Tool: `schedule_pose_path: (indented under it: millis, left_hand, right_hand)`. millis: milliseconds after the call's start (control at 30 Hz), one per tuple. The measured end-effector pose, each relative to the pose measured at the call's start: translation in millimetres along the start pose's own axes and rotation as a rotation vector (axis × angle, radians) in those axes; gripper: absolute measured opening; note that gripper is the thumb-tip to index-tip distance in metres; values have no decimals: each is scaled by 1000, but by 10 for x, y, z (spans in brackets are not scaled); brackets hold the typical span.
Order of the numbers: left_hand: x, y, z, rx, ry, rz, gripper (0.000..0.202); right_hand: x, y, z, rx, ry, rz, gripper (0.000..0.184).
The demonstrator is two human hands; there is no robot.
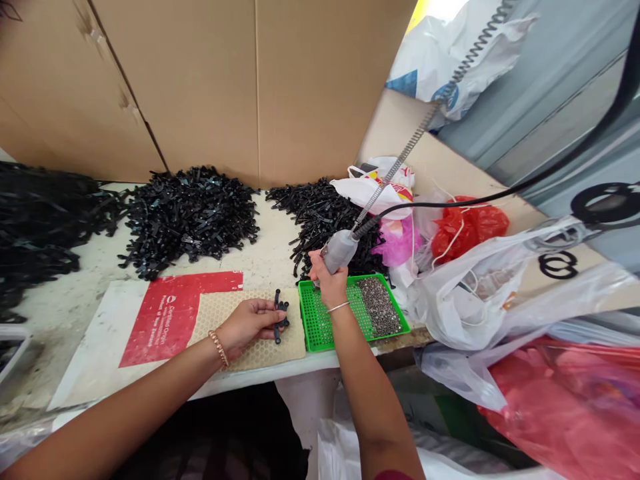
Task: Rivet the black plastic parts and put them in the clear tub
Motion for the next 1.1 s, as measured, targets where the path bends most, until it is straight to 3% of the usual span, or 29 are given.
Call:
schedule_pose_path:
  millis: [433, 600, 767, 933, 1100]
  left_hand:
    - [-2, 23, 42, 19, 8, -12, 24]
    - [8, 27, 59, 43, 23, -8, 25]
    - [9, 30, 75, 66, 42, 19, 24]
    - [14, 18, 76, 92, 46, 10, 29]
    - [18, 3, 60, 83, 26, 16, 24]
  right_hand:
    - [32, 23, 0, 6, -5, 5, 34]
    - [9, 307, -25, -13, -92, 140, 41]
    - [285, 551, -236, -5, 17, 294, 41]
    - [521, 433, -406, 60, 64, 251, 43]
    - [536, 355, -406, 74, 36, 243, 44]
Point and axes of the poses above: each hand's wrist, its own z-axis towards the middle knuckle, its own x-axis out of the palm, y = z × x, the point moved 8 cm from there along z, towards the middle knuckle, and after that the axes turned 3 degrees about x, right-handed, at the moved point
